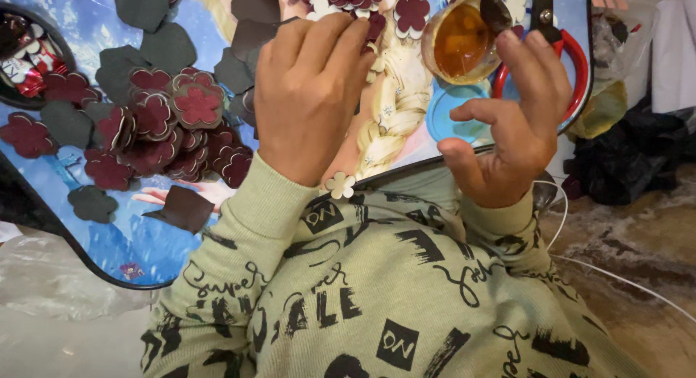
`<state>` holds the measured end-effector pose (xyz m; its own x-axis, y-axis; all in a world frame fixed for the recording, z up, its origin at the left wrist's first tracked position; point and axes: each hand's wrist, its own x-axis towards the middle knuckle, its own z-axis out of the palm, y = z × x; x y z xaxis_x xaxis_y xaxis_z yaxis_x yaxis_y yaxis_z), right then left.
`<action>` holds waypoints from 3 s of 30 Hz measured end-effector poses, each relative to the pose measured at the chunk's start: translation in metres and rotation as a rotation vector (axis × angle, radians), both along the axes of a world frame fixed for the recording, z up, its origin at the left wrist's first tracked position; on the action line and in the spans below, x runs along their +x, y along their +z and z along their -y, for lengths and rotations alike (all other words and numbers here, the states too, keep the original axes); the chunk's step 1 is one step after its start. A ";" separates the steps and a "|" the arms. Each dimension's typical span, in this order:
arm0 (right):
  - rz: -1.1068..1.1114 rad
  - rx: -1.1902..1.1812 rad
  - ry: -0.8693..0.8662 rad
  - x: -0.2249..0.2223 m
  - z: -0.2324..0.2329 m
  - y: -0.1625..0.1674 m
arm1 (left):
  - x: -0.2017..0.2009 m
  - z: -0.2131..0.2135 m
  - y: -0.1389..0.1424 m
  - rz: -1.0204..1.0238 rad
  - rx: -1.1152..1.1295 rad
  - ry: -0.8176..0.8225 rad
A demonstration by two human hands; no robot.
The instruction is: The person sits with a board on their lap and assembles layered fabric flower cutouts. They pick up flower-shaped pieces, dip them into a bowl of glue, press the layers together by hand, and set the finished flowers onto a growing pile on the board.
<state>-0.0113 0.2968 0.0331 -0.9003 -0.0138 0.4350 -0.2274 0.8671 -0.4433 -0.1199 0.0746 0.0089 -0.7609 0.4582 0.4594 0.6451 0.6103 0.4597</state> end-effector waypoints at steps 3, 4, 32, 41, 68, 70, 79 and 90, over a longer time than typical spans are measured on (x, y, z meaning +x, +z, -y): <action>0.013 -0.042 -0.013 0.006 0.009 0.002 | -0.002 0.000 0.001 -0.007 -0.049 -0.002; 0.013 -0.052 -0.018 0.007 0.013 0.003 | -0.003 0.000 0.001 -0.005 -0.051 0.000; 0.032 -0.033 0.171 -0.006 0.087 0.005 | 0.034 0.054 0.033 1.131 0.766 0.006; 0.017 0.078 0.240 -0.009 0.097 -0.003 | 0.041 0.069 0.030 1.175 0.777 -0.006; 0.072 -0.344 0.378 -0.008 0.100 -0.025 | 0.050 0.091 0.015 1.256 0.786 -0.081; 0.065 -0.375 0.453 -0.008 0.095 -0.029 | 0.053 0.093 0.016 1.247 0.704 -0.030; 0.004 -0.513 0.164 0.007 0.085 -0.053 | 0.056 0.111 0.016 0.225 0.118 0.183; 0.079 -0.591 0.144 0.014 0.081 -0.057 | 0.055 0.105 0.008 0.196 -0.083 0.203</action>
<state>0.0032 0.2162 -0.0236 -0.9373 0.0854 0.3378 -0.2705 0.4327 -0.8600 -0.0646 -0.0307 0.0168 -0.9113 0.3178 0.2619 0.4100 0.7585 0.5065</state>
